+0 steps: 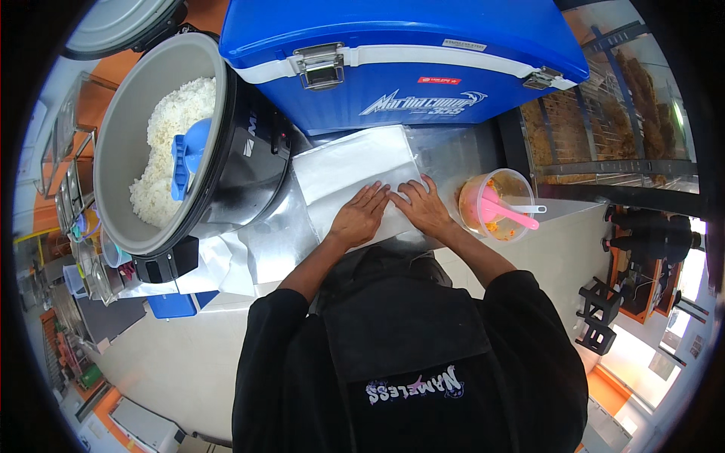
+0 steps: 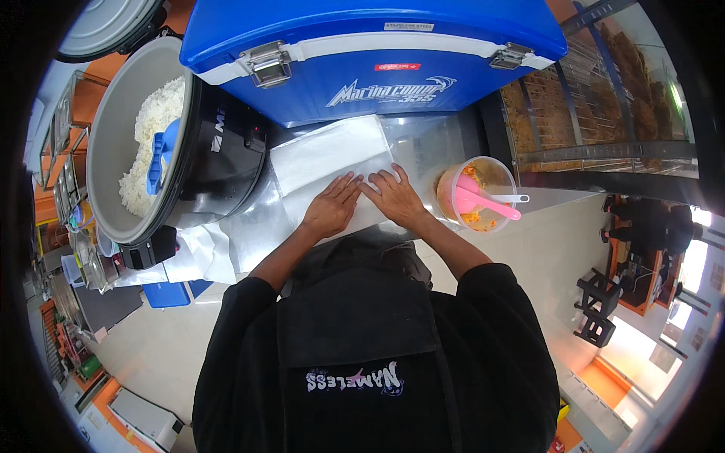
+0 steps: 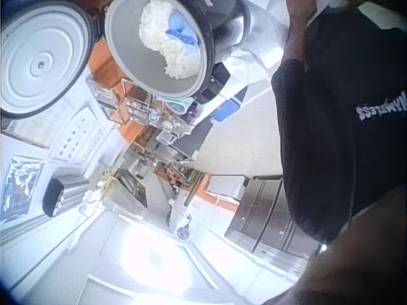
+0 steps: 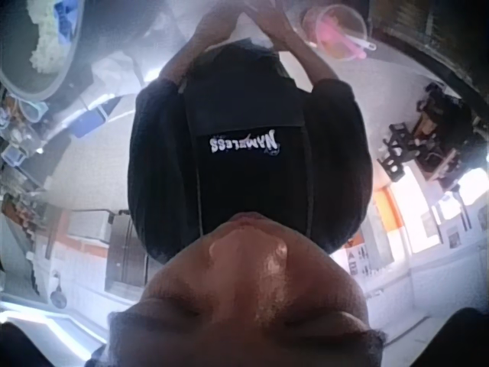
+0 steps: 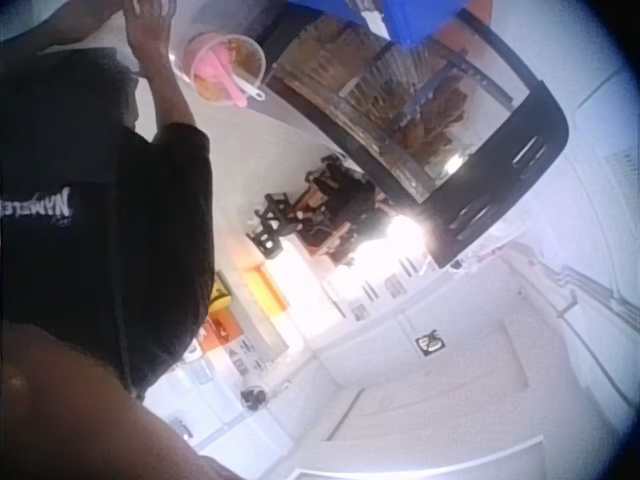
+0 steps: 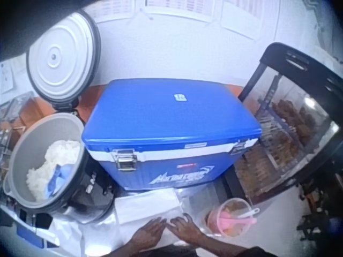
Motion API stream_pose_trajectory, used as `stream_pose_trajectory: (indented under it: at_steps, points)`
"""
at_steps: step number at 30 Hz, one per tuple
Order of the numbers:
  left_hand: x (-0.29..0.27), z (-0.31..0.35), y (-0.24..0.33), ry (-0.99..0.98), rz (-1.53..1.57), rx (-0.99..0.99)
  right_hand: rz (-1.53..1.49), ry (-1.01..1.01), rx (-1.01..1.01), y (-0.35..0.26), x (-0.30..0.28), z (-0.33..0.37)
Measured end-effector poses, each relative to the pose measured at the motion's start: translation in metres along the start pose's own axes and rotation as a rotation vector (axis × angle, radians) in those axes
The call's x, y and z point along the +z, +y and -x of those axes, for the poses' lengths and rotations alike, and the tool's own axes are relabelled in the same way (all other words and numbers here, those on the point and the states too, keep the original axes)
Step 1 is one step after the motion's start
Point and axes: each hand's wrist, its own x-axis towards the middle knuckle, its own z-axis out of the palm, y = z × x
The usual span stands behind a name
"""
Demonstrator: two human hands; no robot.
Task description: Scooping rice from a commercial cooker onto wrapping paper to form rice balls.
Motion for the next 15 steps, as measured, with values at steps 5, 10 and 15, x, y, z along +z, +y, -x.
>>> stream_pose_trajectory:
  at_steps: [5, 10, 15]
  points:
    - [0.003, 0.001, -0.002, 0.025, 0.030, 0.001, -0.191, 0.107, 0.459, 0.002, -0.007, -0.006]
    - [0.002, 0.002, -0.001, 0.018, 0.054, -0.005, -0.715, -0.058, 1.138, 0.019, -0.010, -0.028]
    - [0.003, 0.001, -0.003, 0.039, 0.071, 0.006, -0.824, -0.080, 1.107, 0.035, 0.006, -0.011]
